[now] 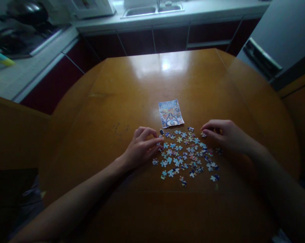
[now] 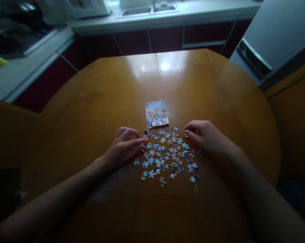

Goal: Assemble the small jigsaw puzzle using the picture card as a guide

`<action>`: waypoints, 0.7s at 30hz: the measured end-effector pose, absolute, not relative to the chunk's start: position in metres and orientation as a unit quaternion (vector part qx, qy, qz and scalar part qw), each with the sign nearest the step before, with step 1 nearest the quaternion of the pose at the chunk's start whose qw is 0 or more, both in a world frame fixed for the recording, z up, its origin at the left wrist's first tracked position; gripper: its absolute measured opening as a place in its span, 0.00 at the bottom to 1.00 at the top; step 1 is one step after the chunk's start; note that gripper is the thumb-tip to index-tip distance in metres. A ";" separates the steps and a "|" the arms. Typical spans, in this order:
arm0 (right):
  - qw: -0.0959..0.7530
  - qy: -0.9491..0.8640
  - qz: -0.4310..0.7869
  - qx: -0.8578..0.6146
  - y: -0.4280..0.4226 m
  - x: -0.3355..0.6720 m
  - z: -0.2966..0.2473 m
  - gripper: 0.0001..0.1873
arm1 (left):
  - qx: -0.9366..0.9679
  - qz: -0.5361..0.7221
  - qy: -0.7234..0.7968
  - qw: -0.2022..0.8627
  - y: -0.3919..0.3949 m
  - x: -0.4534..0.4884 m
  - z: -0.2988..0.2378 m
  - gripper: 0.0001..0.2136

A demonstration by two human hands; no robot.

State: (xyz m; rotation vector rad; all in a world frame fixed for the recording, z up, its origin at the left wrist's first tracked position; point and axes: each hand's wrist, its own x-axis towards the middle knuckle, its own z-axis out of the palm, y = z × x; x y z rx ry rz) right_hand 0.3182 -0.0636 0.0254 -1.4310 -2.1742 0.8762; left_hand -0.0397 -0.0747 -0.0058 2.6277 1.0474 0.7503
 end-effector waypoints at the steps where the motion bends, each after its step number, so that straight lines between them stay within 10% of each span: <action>1: 0.198 -0.776 0.314 -0.509 -0.064 0.318 0.025 0.12 | 0.888 0.255 0.368 0.104 -0.076 -0.037 -0.005 0.10; 21: 0.248 -0.785 0.307 -0.478 -0.064 0.319 0.032 0.09 | 0.897 0.133 0.415 0.072 -0.067 -0.004 0.014 0.03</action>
